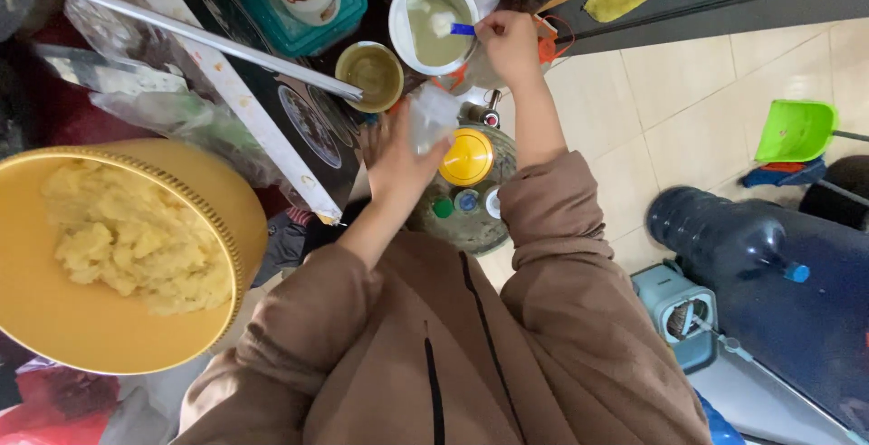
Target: The person scoops a white substance from a container into a small cup, then pours a liquid from a blue thermos into the cup. They close the cup with a lid and shake it vigorously to mix the contents.
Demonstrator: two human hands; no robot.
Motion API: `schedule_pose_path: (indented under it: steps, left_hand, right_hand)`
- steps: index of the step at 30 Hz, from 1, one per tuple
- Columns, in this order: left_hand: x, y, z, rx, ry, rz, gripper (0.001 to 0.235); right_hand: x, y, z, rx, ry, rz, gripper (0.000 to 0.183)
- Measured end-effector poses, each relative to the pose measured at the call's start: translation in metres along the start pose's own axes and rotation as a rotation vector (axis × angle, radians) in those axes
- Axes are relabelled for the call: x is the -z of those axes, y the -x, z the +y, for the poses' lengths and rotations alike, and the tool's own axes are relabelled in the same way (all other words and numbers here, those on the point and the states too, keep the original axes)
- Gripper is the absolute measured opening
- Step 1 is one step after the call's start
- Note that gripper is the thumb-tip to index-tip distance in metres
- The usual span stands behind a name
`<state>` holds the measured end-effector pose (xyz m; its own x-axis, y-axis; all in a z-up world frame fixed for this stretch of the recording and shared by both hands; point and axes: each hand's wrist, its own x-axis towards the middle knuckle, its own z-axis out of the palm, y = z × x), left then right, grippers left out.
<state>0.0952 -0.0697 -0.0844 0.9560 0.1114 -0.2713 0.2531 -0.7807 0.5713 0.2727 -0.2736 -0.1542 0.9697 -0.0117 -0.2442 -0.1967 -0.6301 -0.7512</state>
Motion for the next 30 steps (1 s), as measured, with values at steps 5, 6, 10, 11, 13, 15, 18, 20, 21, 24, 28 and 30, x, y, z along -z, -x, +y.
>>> schedule_pose_path:
  steps: [5, 6, 10, 11, 13, 15, 18, 20, 21, 24, 28, 30]
  left_hand:
    - [0.033, -0.032, 0.028, 0.129, -0.007, -0.098, 0.087]
    - [0.037, -0.037, 0.03, 0.143, -0.019, -0.113, 0.088]
    - [0.028, -0.042, 0.02, 0.076, -0.069, 0.069, 0.084]
    - [0.031, -0.042, 0.021, 0.069, -0.053, 0.074, 0.083]
    - [0.032, -0.042, 0.022, 0.059, -0.034, 0.076, 0.081]
    - [0.03, -0.043, 0.02, 0.074, -0.049, 0.071, 0.084]
    - [0.031, -0.043, 0.021, 0.109, -0.059, 0.036, 0.086]
    - [0.031, -0.045, 0.018, 0.11, -0.045, 0.035, 0.087]
    - [0.03, -0.045, 0.017, 0.11, -0.03, 0.036, 0.087]
    - [0.027, -0.047, 0.013, 0.063, -0.055, 0.104, 0.086]
    - [0.027, -0.051, 0.015, 0.056, -0.092, 0.075, 0.087]
    - [0.025, -0.055, 0.018, 0.039, -0.141, 0.05, 0.089]
  right_hand:
    - [-0.002, 0.004, 0.007, -0.009, -0.049, 0.035, 0.011]
    - [-0.004, 0.005, 0.011, -0.017, -0.088, 0.05, 0.011]
    - [-0.007, 0.007, 0.013, -0.083, -0.14, 0.095, 0.013]
    - [-0.007, 0.009, 0.01, -0.102, -0.161, 0.081, 0.013]
    - [-0.007, 0.011, 0.009, -0.123, -0.18, 0.07, 0.014]
    - [-0.01, 0.011, 0.008, -0.164, -0.224, 0.079, 0.017]
    - [-0.014, 0.011, 0.017, -0.197, -0.251, 0.102, 0.013]
    - [-0.015, 0.012, 0.016, -0.243, -0.262, 0.094, 0.01]
    - [-0.015, 0.013, 0.015, -0.286, -0.273, 0.088, 0.01]
    - [-0.02, 0.012, 0.031, -0.269, -0.325, 0.084, 0.012]
    - [-0.004, 0.024, 0.002, -0.375, -0.396, 0.074, 0.012]
    - [0.001, 0.028, -0.004, -0.352, -0.471, 0.091, 0.013]
